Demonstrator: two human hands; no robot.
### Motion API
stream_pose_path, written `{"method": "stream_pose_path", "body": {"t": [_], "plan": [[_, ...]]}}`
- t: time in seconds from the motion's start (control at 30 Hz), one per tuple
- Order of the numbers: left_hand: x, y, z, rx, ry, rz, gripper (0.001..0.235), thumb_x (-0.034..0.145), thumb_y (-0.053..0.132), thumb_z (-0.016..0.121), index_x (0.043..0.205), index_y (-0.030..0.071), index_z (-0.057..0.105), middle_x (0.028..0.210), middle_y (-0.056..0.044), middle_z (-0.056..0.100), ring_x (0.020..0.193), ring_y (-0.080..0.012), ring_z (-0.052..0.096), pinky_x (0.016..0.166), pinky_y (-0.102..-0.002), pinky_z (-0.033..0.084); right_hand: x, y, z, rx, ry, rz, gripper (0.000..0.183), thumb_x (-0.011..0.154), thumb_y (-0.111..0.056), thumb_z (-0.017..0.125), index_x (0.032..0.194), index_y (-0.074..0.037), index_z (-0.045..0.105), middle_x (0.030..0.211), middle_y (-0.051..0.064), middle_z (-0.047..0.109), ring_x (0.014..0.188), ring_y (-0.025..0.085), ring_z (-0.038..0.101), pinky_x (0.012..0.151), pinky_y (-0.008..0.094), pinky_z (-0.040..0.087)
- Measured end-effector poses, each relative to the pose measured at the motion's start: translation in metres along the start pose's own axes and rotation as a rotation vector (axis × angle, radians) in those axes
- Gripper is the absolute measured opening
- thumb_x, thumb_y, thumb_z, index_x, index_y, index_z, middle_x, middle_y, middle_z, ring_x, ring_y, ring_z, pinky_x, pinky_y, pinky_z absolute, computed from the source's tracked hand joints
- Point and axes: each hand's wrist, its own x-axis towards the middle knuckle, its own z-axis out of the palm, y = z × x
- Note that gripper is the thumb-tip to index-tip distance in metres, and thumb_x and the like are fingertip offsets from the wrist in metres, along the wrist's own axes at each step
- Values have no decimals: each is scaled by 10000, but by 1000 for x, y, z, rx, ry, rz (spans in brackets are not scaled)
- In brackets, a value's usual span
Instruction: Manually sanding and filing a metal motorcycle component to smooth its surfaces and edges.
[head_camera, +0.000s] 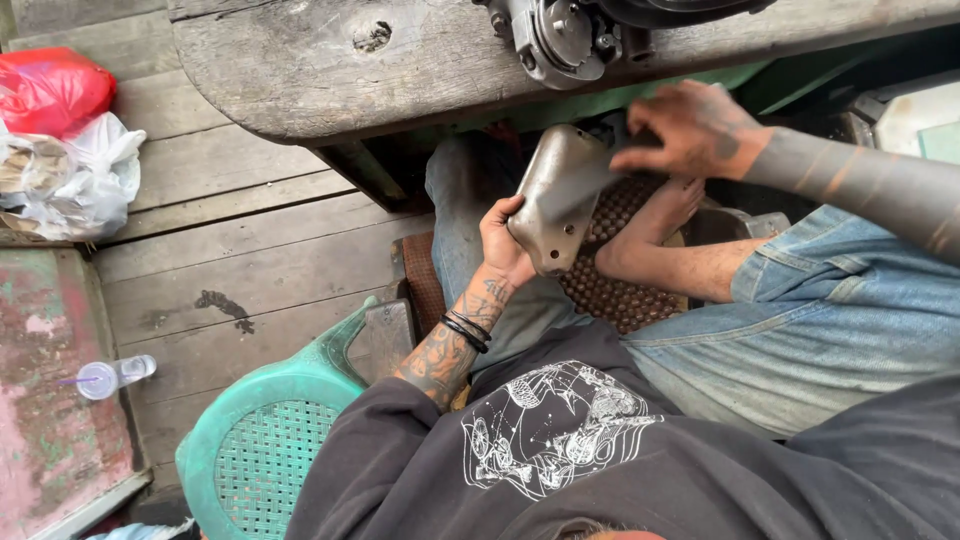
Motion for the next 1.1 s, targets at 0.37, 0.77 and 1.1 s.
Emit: {"method": "stream_pose_path", "body": {"t": [0.37,0.77,1.1], "plan": [[-31,2,40,-53,-9,40,312,727,191,739,948,-27,703,897,-219,754,800,-338,753,856,-425,585,-9,20,5,71,-89,197,611,1063,-759,392,1139,-180,572,789,135,706,854,405,744,714,516,575],[30,12,-25,-82,-58,70,333,763,196,718,1007,-31,718,956,-240,761,848,-387,760,926,-504,567,-8,-34,-10,152,-374,174,635,979,-760,315,1066,-192,584,807,245,741,866,483,722,790,620,563],[39,12,-35,94,-178,110,387,855,340,648,1049,10,700,930,-158,734,874,-319,679,851,-442,540,6,-32,-21,-12,-554,288,785,938,-797,158,1231,-236,623,731,105,759,759,318,760,675,447,534]]}}
